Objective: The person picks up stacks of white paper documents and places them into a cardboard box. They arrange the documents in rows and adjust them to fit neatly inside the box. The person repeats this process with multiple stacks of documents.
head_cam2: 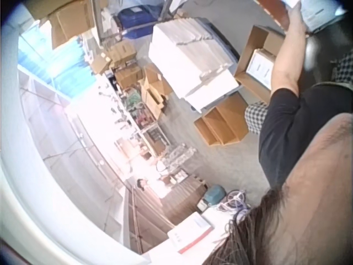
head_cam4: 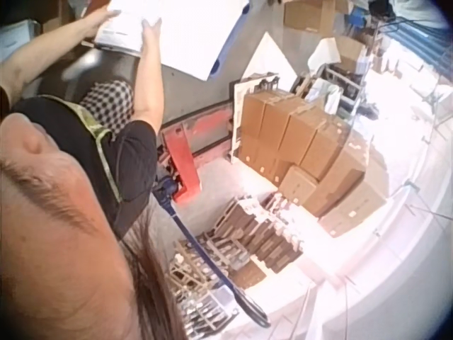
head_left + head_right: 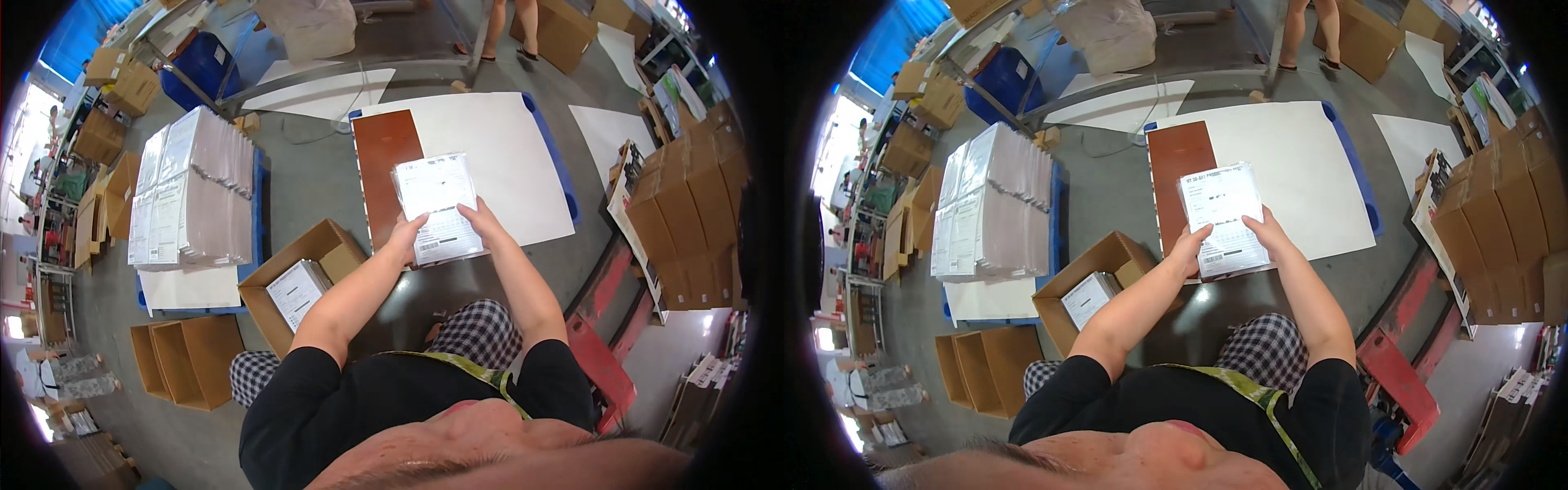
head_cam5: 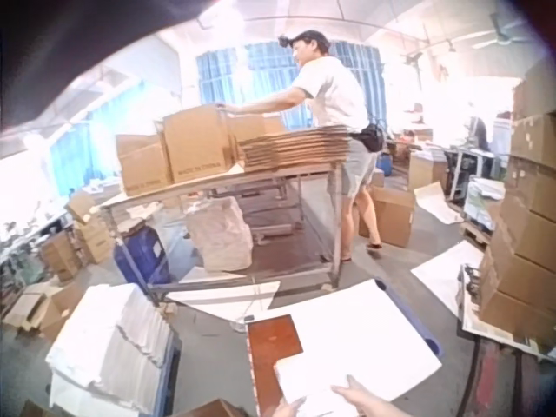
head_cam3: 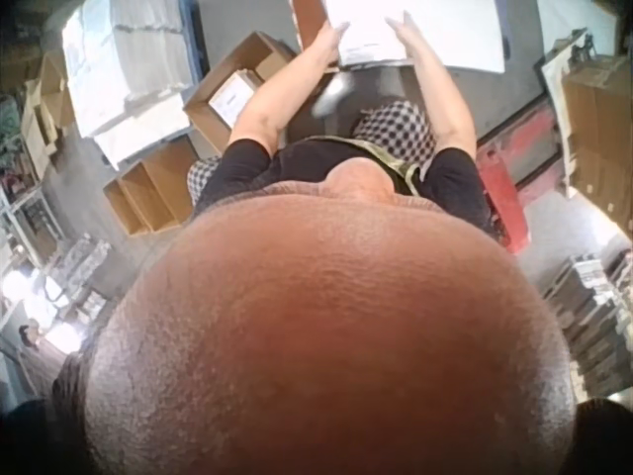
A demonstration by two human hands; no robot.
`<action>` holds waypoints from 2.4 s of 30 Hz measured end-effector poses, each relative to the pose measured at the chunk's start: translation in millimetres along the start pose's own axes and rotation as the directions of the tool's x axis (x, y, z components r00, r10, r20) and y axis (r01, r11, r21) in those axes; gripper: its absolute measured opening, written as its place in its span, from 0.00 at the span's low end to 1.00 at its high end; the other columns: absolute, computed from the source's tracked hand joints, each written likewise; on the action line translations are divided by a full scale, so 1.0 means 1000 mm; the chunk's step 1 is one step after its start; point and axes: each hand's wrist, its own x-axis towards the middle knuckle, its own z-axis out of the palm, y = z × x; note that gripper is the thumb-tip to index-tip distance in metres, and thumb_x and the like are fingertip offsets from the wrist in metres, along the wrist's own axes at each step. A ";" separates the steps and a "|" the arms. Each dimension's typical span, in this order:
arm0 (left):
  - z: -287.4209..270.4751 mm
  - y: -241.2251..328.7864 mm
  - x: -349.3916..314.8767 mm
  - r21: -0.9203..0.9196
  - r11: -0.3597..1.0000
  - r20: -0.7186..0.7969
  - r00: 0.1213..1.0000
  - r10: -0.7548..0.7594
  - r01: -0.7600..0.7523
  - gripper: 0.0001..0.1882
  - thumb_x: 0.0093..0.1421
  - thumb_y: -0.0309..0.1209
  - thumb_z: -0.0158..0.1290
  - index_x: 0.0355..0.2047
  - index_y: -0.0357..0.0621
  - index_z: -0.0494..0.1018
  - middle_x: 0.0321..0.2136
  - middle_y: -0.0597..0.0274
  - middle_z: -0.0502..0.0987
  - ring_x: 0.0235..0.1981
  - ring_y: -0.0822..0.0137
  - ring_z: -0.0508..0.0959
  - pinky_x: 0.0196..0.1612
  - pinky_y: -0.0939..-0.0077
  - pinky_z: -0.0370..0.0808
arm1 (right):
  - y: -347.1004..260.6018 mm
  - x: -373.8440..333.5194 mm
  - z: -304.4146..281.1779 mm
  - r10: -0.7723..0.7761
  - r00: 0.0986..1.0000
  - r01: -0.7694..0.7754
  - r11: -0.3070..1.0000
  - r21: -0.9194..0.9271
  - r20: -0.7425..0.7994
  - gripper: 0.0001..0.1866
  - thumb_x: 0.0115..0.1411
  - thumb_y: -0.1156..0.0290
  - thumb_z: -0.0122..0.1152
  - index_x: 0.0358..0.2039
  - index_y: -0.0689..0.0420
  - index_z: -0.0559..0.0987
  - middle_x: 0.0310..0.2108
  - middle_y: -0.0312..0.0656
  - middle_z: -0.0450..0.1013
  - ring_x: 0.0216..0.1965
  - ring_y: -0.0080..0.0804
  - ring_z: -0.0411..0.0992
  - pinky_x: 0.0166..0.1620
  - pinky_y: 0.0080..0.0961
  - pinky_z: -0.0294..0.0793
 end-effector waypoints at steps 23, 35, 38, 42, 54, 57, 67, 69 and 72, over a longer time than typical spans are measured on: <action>-0.036 0.006 -0.001 0.715 0.476 0.441 0.859 0.261 -0.512 0.68 0.38 0.26 0.71 0.67 0.43 0.30 0.64 0.43 0.48 0.66 0.51 0.52 0.65 0.64 0.55 | 0.042 -0.020 -0.048 -0.162 0.971 0.225 0.865 -0.448 0.175 0.24 0.48 0.76 0.69 0.47 0.61 0.74 0.39 0.38 0.76 0.42 0.27 0.72 0.48 0.27 0.70; -0.020 -0.013 -0.007 0.602 0.462 0.472 0.757 0.451 -0.651 0.63 0.41 0.23 0.69 0.66 0.43 0.32 0.60 0.45 0.54 0.62 0.52 0.59 0.63 0.63 0.59 | 0.045 -0.039 -0.024 -0.338 0.935 0.355 0.898 -0.260 0.107 0.38 0.46 0.74 0.69 0.59 0.61 0.65 0.53 0.44 0.68 0.55 0.35 0.66 0.57 0.31 0.65; -0.027 -0.008 -0.002 0.592 0.199 0.611 0.597 0.520 -0.781 0.63 0.41 0.22 0.68 0.67 0.44 0.33 0.60 0.46 0.55 0.61 0.52 0.59 0.63 0.63 0.59 | 0.030 -0.037 -0.011 -0.577 0.814 0.545 0.728 -0.416 0.058 0.42 0.46 0.70 0.72 0.61 0.61 0.63 0.58 0.44 0.65 0.59 0.36 0.62 0.61 0.33 0.61; -0.033 -0.002 0.009 0.691 0.410 0.506 0.804 0.312 -0.595 0.64 0.41 0.20 0.66 0.67 0.46 0.30 0.63 0.45 0.51 0.64 0.52 0.55 0.65 0.64 0.55 | 0.054 -0.026 -0.038 -0.317 0.946 0.325 0.912 -0.249 0.075 0.47 0.44 0.64 0.75 0.63 0.61 0.60 0.61 0.42 0.62 0.62 0.38 0.59 0.63 0.35 0.58; -0.023 0.026 0.010 0.758 0.503 0.369 0.908 0.196 -0.416 0.65 0.43 0.20 0.66 0.68 0.49 0.27 0.56 0.48 0.65 0.55 0.59 0.69 0.56 0.66 0.66 | 0.010 -0.029 -0.008 -0.323 0.946 0.323 0.946 -0.021 0.009 0.43 0.44 0.81 0.60 0.63 0.61 0.57 0.54 0.41 0.67 0.56 0.32 0.64 0.60 0.28 0.60; -0.023 0.020 0.011 0.748 0.418 0.443 0.857 0.263 -0.515 0.65 0.44 0.21 0.66 0.68 0.48 0.26 0.59 0.44 0.61 0.58 0.55 0.65 0.59 0.66 0.64 | 0.027 -0.014 -0.019 -0.204 0.978 0.202 0.978 -0.047 -0.046 0.37 0.44 0.82 0.58 0.59 0.61 0.64 0.52 0.39 0.68 0.53 0.30 0.65 0.58 0.28 0.62; -0.001 -0.009 0.027 0.690 0.377 0.472 0.779 0.414 -0.618 0.62 0.44 0.24 0.68 0.66 0.40 0.32 0.63 0.45 0.51 0.64 0.53 0.56 0.64 0.66 0.57 | 0.033 -0.001 -0.068 -0.166 0.986 0.167 0.956 -0.242 0.026 0.37 0.44 0.83 0.57 0.59 0.63 0.64 0.56 0.41 0.65 0.57 0.35 0.63 0.60 0.31 0.60; -0.001 -0.009 0.028 0.739 0.318 0.454 0.788 0.416 -0.594 0.61 0.44 0.25 0.69 0.66 0.40 0.34 0.62 0.45 0.52 0.63 0.53 0.57 0.64 0.65 0.58 | 0.027 -0.004 -0.072 -0.195 0.980 0.191 0.915 -0.356 0.026 0.39 0.45 0.81 0.57 0.61 0.63 0.60 0.60 0.43 0.61 0.61 0.36 0.58 0.62 0.32 0.56; -0.003 -0.005 0.029 0.783 0.288 0.429 0.815 0.390 -0.551 0.60 0.43 0.26 0.69 0.65 0.40 0.35 0.61 0.45 0.53 0.63 0.53 0.58 0.64 0.64 0.59 | -0.005 -0.024 -0.058 -0.517 0.856 0.484 0.803 -0.347 -0.001 0.44 0.48 0.71 0.58 0.66 0.62 0.53 0.67 0.48 0.50 0.69 0.38 0.44 0.67 0.34 0.43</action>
